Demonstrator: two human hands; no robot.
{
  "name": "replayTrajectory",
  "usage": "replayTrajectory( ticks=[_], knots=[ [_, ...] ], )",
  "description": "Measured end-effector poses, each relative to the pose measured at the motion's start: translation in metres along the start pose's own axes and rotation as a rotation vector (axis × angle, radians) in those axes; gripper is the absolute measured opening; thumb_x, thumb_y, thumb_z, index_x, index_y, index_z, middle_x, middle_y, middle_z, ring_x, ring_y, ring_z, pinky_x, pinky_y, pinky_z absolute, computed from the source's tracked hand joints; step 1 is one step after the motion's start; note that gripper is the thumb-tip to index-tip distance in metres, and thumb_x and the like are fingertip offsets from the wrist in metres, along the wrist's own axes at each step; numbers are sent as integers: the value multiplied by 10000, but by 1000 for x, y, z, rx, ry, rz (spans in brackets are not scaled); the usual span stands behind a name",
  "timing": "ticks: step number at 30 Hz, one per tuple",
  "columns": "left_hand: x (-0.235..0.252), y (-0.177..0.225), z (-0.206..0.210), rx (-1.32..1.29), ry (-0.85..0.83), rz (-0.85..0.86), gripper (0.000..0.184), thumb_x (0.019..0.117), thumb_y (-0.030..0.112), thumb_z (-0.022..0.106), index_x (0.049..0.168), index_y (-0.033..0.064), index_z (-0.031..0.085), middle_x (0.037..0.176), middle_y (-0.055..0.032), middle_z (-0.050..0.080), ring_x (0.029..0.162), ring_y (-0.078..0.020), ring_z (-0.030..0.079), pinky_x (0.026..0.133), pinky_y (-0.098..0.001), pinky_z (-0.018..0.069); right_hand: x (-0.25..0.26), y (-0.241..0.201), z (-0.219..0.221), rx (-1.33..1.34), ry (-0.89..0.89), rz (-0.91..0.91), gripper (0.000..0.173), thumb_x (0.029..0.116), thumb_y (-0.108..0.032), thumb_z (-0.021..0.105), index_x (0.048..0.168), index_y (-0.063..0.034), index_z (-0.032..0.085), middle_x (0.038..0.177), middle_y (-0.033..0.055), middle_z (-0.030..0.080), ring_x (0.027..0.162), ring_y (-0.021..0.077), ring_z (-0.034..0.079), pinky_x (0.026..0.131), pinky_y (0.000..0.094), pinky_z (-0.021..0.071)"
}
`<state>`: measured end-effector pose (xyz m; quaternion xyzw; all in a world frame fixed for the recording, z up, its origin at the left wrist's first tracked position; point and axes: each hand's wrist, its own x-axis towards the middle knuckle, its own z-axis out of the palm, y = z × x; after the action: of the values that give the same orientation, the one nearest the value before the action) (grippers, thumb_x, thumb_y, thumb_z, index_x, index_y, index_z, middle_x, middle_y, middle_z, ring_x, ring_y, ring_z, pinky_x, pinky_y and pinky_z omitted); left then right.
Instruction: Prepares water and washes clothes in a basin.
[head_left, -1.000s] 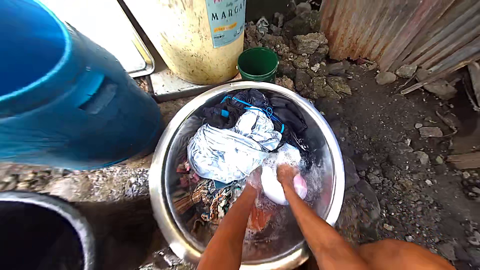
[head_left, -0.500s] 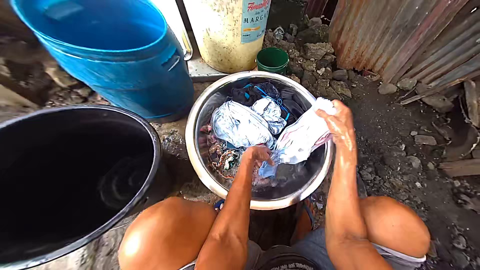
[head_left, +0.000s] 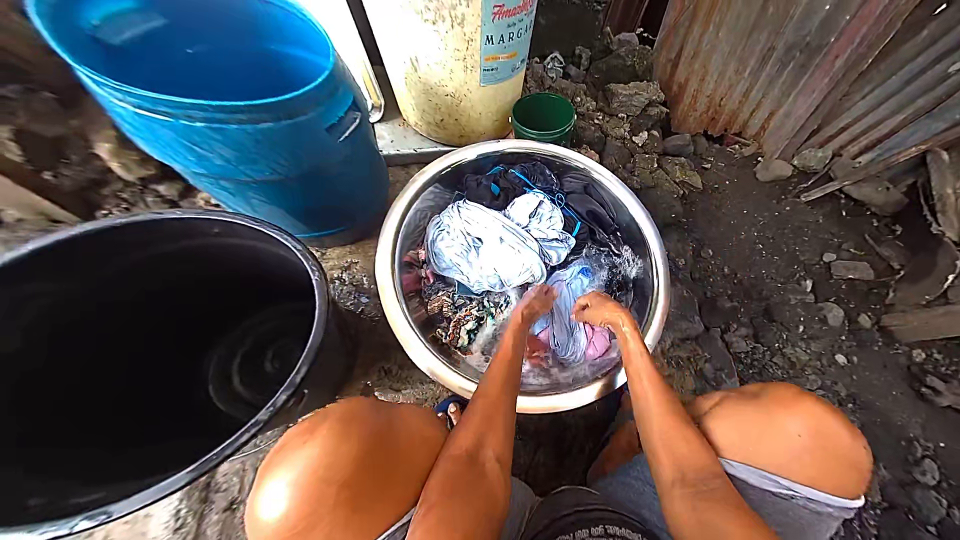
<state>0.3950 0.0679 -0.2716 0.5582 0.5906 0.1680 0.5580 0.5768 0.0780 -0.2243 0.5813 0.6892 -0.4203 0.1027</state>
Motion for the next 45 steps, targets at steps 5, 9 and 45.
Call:
replayTrajectory(
  ticks=[5, 9, 45],
  knots=[
    [-4, -21, 24, 139, 3, -110, 582, 963, 220, 703, 1445, -29, 492, 1431, -280, 539, 1359, -404, 508, 1140, -564, 391, 24, 6, 42, -23, 198, 174, 711, 931, -226, 715, 1557, -67, 417, 1459, 279, 536, 1347, 453, 524, 1114, 634, 408],
    [-6, -25, 25, 315, -30, -165, 562, 908, 159, 712, 1424, 14, 543, 1440, -269, 538, 1364, -439, 492, 1105, -633, 400, 38, 19, 74, 8, 78, 132, 717, 964, -238, 687, 1575, -30, 374, 1474, 269, 533, 1385, 421, 502, 1164, 601, 370],
    [-54, 84, -57, 258, 79, 119, 245, 991, 147, 664, 1157, -32, 687, 1066, -259, 698, 1008, -415, 674, 922, -612, 510, 7, 0, 54, -157, 220, 56, 592, 893, -59, 680, 1468, -42, 540, 1476, 310, 495, 1382, 536, 431, 1065, 741, 362]
  ],
)
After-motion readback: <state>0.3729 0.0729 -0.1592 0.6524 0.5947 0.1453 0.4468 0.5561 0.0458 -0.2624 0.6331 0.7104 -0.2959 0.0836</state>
